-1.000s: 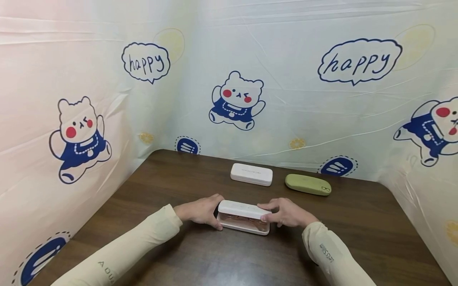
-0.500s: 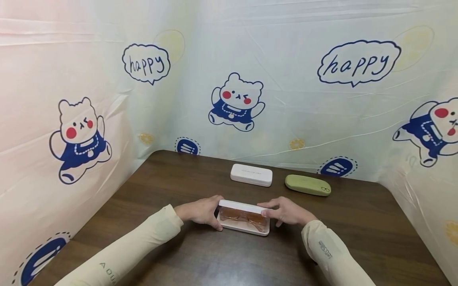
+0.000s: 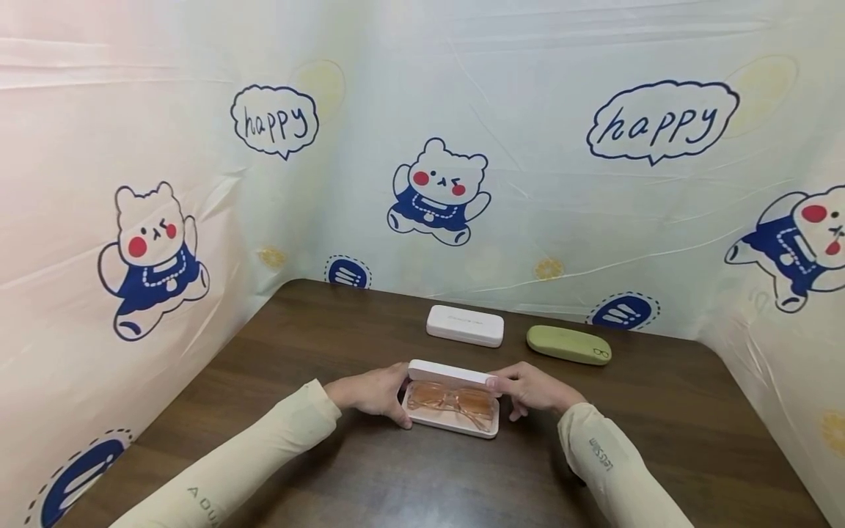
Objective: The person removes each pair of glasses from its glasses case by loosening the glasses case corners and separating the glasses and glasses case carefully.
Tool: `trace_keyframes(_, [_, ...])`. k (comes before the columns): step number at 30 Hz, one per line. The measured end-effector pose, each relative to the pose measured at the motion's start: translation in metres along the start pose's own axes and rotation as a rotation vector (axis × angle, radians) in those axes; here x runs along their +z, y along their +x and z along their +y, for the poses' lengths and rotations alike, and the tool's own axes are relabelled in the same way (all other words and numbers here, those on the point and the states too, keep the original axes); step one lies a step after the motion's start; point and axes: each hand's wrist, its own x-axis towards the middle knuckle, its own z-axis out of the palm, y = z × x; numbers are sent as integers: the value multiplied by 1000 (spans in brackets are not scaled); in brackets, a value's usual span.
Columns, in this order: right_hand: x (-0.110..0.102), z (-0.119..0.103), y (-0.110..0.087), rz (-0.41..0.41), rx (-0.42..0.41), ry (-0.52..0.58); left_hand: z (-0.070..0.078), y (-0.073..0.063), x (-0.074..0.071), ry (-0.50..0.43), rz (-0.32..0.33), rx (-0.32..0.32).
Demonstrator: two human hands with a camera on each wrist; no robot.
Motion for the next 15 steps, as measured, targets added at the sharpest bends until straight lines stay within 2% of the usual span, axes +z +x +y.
trace_keyframes(7, [-2, -1, 0, -27, 27, 57, -1, 2, 1, -5, 6, -13])
trace_keyframes(15, [3, -5, -4, 28, 53, 68, -2, 1, 2, -30, 6, -19])
